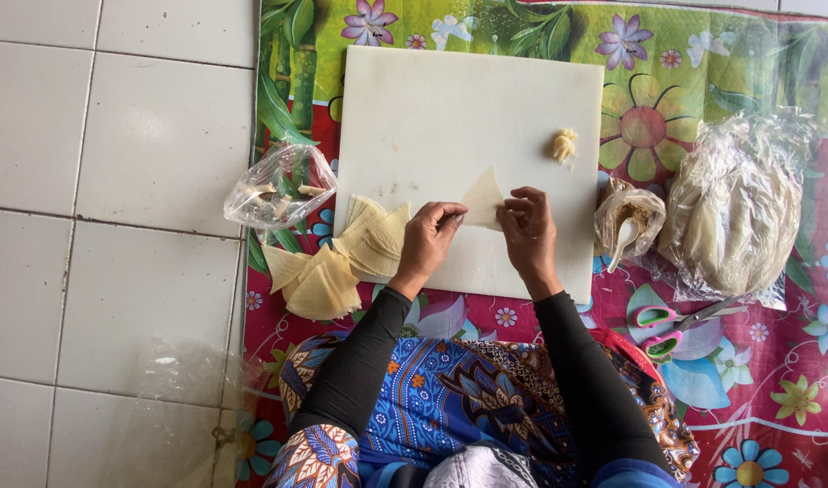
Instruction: The person sits on a floral mat and prepares samosas by hand. They fold thin pastry sheets into cones, fill them with a brown mixture using a small spoon, and seal the edges. The finished samosas are placed into a plastic bag.
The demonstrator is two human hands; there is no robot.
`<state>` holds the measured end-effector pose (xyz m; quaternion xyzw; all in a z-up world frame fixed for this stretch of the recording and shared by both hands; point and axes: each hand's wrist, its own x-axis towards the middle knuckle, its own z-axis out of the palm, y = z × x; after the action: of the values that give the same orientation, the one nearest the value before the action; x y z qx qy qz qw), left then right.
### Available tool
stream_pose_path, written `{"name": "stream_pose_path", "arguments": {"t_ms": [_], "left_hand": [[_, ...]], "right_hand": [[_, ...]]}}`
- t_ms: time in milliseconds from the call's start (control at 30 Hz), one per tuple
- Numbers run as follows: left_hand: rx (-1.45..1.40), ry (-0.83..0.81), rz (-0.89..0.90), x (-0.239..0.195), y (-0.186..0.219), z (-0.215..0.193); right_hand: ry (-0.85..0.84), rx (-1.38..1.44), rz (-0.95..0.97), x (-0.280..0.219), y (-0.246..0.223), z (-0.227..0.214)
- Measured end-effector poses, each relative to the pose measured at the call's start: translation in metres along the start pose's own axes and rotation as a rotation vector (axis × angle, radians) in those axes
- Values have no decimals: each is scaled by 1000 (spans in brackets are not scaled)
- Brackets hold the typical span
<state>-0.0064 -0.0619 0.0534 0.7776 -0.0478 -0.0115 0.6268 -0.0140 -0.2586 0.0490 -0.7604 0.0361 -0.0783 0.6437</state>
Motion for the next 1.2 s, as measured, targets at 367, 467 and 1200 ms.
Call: {"name": "stream_pose_path", "arguments": {"t_ms": [367,467,1200], "left_hand": [[523,-92,74,-12,-26,6],[646,-132,238,-14,-39,14],[1058,-930,14,-37,-15,21]], "right_hand": [[-101,-605,33,-11,11,-4],[-38,-705,-112,-2,19,-25],[-99,-1235,227,60,39,-57]]}}
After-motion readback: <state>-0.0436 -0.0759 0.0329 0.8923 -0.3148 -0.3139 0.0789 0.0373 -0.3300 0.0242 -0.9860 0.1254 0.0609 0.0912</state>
